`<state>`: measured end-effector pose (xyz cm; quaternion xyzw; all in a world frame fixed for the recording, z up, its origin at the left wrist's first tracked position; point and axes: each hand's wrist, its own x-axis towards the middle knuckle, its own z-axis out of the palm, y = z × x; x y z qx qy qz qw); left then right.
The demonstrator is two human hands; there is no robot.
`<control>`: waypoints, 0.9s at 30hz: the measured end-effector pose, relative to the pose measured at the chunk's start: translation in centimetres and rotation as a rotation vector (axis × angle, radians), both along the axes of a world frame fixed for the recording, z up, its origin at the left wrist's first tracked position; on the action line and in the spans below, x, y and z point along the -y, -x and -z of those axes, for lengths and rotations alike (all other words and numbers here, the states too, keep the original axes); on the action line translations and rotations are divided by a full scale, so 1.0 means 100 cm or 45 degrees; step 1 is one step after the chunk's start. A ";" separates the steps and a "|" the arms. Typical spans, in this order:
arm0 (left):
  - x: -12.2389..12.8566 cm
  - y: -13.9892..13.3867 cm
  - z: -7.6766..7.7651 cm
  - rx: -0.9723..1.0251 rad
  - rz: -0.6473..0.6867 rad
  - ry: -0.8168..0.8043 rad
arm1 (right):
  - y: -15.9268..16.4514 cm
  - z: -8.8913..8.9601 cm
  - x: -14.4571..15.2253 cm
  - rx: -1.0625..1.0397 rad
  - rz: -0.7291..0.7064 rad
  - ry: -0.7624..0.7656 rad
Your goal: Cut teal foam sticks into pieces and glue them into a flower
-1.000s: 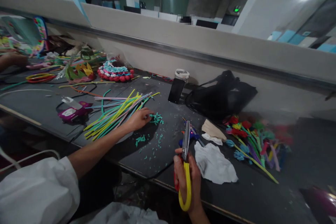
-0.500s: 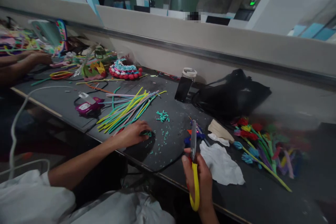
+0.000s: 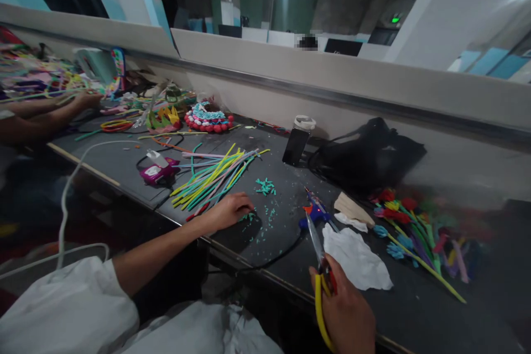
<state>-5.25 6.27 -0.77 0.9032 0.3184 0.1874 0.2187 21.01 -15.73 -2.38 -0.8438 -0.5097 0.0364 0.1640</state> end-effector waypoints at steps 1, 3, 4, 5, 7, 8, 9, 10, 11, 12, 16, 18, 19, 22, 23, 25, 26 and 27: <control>-0.004 0.004 -0.004 0.017 -0.026 -0.006 | -0.007 0.001 0.002 -0.015 -0.005 0.033; -0.020 0.016 -0.015 0.042 -0.116 -0.014 | -0.024 0.006 0.009 -0.058 -0.044 0.105; -0.032 0.024 -0.020 0.052 -0.177 -0.012 | -0.033 0.009 0.012 -0.079 -0.101 0.110; -0.046 0.032 -0.026 0.057 -0.236 -0.002 | -0.041 0.011 0.016 -0.079 -0.146 0.071; -0.075 0.049 -0.034 0.042 -0.333 0.042 | -0.058 0.016 0.022 -0.078 -0.219 0.029; -0.089 0.056 -0.037 0.028 -0.378 0.064 | -0.065 0.017 0.024 -0.094 -0.278 0.026; -0.101 0.061 -0.039 0.009 -0.416 0.090 | -0.071 0.018 0.026 -0.103 -0.321 0.031; -0.110 0.064 -0.040 -0.013 -0.448 0.112 | -0.076 0.017 0.026 -0.114 -0.363 0.039; -0.117 0.065 -0.039 -0.034 -0.476 0.128 | -0.080 0.017 0.026 -0.125 -0.405 0.055; -0.121 0.064 -0.037 -0.062 -0.491 0.145 | -0.083 0.016 0.025 -0.132 -0.437 0.075; -0.117 0.045 -0.023 -0.208 -0.464 0.181 | -0.091 0.014 0.016 -0.139 -0.549 0.166; -0.110 0.035 -0.016 -0.280 -0.461 0.155 | -0.092 0.015 0.012 -0.104 -0.611 0.181; -0.106 0.032 -0.013 -0.310 -0.471 0.135 | -0.093 0.016 0.010 -0.076 -0.644 0.181; -0.099 0.027 -0.007 -0.372 -0.504 0.078 | -0.093 0.015 0.006 0.033 -0.706 0.188; -0.097 0.027 -0.006 -0.381 -0.508 0.064 | -0.092 0.012 0.005 0.072 -0.696 0.199; -0.092 0.028 -0.006 -0.386 -0.502 0.046 | -0.087 -0.003 -0.001 0.132 -0.641 0.200; -0.089 0.029 -0.007 -0.383 -0.493 0.041 | -0.084 -0.016 -0.005 0.140 -0.611 0.188; -0.086 0.030 -0.007 -0.376 -0.483 0.039 | -0.079 -0.031 -0.010 0.119 -0.599 0.118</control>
